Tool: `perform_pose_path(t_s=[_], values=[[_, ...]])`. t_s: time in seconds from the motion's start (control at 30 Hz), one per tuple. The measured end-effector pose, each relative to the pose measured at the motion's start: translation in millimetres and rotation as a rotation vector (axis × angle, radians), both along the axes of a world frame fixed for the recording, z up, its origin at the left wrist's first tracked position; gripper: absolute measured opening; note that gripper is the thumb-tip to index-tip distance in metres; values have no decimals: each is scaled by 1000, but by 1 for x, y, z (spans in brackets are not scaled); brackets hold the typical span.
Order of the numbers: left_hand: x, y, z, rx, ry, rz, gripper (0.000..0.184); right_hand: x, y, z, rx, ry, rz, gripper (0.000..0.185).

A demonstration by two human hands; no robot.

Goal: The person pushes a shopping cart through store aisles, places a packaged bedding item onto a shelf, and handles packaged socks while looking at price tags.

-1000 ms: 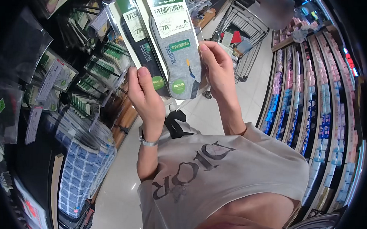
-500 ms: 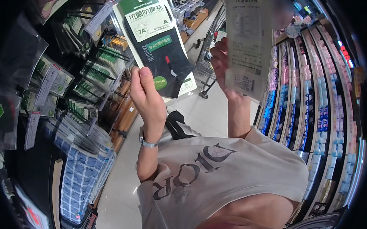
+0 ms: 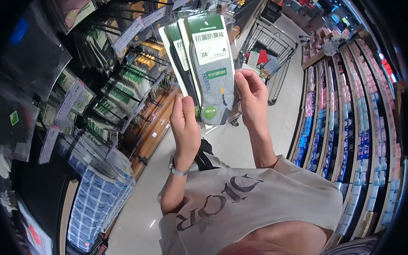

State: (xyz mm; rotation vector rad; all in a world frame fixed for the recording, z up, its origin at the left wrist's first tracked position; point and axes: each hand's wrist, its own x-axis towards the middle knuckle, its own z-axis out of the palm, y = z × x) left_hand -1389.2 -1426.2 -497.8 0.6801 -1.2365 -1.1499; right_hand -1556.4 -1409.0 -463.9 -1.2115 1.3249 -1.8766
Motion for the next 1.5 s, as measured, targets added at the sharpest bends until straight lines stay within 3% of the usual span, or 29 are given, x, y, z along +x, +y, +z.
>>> perform_pose_path(t_s=[0.37, 0.67, 0.8, 1.03, 1.13, 1.23, 1.5], values=[[-11, 7, -2, 33, 95, -8, 43, 5, 10, -2, -86, 211, -107, 15], [-14, 7, -5, -53, 125, -232, 55, 15, 22, -9, -156, 235, -172, 12], [-11, 3, -6, -59, 129, -230, 48, 12, 25, -8, -141, 129, -77, 18], [20, 4, -19, -1, 0, -369, 40, -21, 11, 45, -327, 350, -140, 35], [41, 20, -42, 58, -107, -372, 37, -17, 7, 60, -220, 568, -86, 34], [58, 36, -78, 90, -159, -269, 30, -5, 0, 52, 2, 537, 163, 31], [82, 57, -119, 67, -304, 38, 31, 31, -23, 40, 118, 653, 439, 14]])
